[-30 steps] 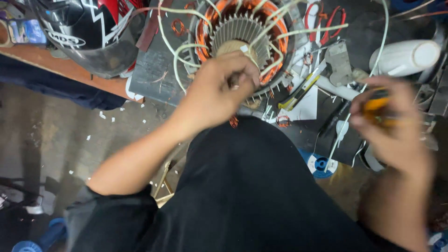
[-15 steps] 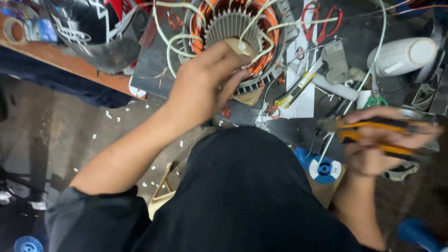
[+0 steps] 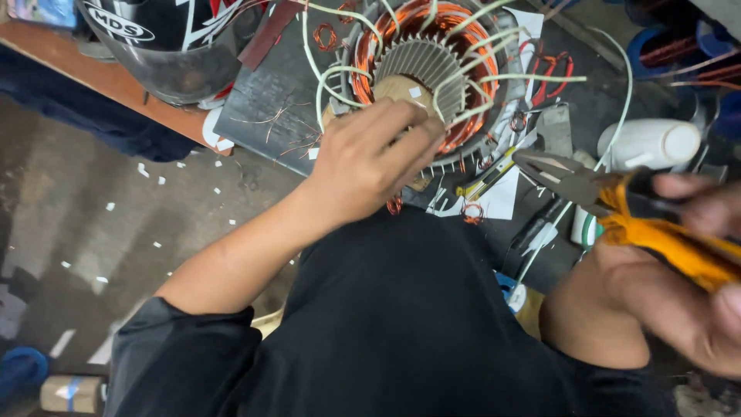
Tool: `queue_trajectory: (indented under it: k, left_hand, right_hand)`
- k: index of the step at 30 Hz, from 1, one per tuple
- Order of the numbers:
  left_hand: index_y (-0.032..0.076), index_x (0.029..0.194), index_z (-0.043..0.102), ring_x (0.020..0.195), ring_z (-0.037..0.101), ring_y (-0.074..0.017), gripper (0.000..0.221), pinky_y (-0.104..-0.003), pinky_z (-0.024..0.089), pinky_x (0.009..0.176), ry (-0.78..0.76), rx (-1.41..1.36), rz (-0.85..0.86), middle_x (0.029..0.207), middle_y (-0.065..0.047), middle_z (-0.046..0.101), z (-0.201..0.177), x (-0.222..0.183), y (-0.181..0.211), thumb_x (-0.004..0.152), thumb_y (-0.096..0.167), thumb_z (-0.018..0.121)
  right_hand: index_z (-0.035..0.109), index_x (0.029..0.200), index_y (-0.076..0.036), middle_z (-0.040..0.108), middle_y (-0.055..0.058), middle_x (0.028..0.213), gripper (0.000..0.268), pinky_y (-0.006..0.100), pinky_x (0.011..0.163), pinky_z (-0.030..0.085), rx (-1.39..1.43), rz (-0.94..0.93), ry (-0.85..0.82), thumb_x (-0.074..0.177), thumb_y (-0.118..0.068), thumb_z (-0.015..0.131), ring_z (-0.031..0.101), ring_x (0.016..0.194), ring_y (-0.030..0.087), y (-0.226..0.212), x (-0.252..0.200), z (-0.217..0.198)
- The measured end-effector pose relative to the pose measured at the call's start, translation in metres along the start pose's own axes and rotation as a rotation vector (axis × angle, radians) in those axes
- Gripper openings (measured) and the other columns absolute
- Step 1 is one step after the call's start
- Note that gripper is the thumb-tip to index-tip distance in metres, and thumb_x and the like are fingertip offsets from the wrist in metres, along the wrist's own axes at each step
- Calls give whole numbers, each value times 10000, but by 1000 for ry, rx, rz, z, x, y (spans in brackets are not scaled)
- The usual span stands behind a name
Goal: Trimming and organizing copper lead wires on a motor stator using hand tools.
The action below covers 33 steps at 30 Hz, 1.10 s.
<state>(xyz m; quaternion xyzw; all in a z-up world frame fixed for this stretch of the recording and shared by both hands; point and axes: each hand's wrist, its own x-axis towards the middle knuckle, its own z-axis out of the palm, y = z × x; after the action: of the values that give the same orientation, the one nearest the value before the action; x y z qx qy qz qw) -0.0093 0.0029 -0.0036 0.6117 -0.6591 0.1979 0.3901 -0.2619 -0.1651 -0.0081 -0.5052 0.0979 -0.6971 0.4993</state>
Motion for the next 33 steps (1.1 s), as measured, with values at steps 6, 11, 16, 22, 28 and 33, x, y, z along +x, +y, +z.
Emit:
queue_trajectory:
  k: [6,11,16,22,28,33]
  left_hand:
    - [-38,921,587,696,551,-255,122,-328,405,521,23,-184,-107,882,-115,552,-3,0,-3,1037,0,582]
    - [-71,938,597,697,533,-275,101,-355,456,576,39,-258,-120,872,-136,540,2,2,-9,1021,-14,602]
    - [-73,894,609,692,538,-265,115,-341,495,553,64,-238,-127,843,-126,548,5,2,-11,987,-41,668]
    - [-49,968,622,739,574,-275,91,-345,472,519,20,-235,-146,889,-121,563,5,-1,-10,1014,19,661]
    - [-46,965,622,718,517,-258,43,-338,432,503,-16,-230,-105,867,-113,545,3,-1,-10,1006,-54,630]
    - [0,797,543,640,414,-205,224,-300,353,513,37,-91,32,787,-78,456,3,1,-14,992,-84,616]
  right_hand:
    - [507,975,-97,377,74,810,305,370,567,406,37,-115,-178,838,-334,371,373,686,225,0,-19,22]
    - [481,980,-109,444,55,996,196,357,519,360,-125,-489,-112,924,-279,403,362,748,171,31,-21,80]
    - [549,1037,-88,550,31,1034,276,273,633,490,189,-159,-372,837,-241,436,516,833,96,28,-20,63]
    - [479,1003,-54,479,49,991,298,269,523,382,125,-229,-305,832,-282,391,435,801,93,14,-21,62]
    - [458,1064,-279,411,-108,1038,198,288,933,482,-337,630,-619,901,-340,551,453,917,44,-26,24,58]
    - [381,945,-283,312,-139,921,404,221,871,332,213,1152,-848,1027,-539,683,292,819,46,77,75,111]
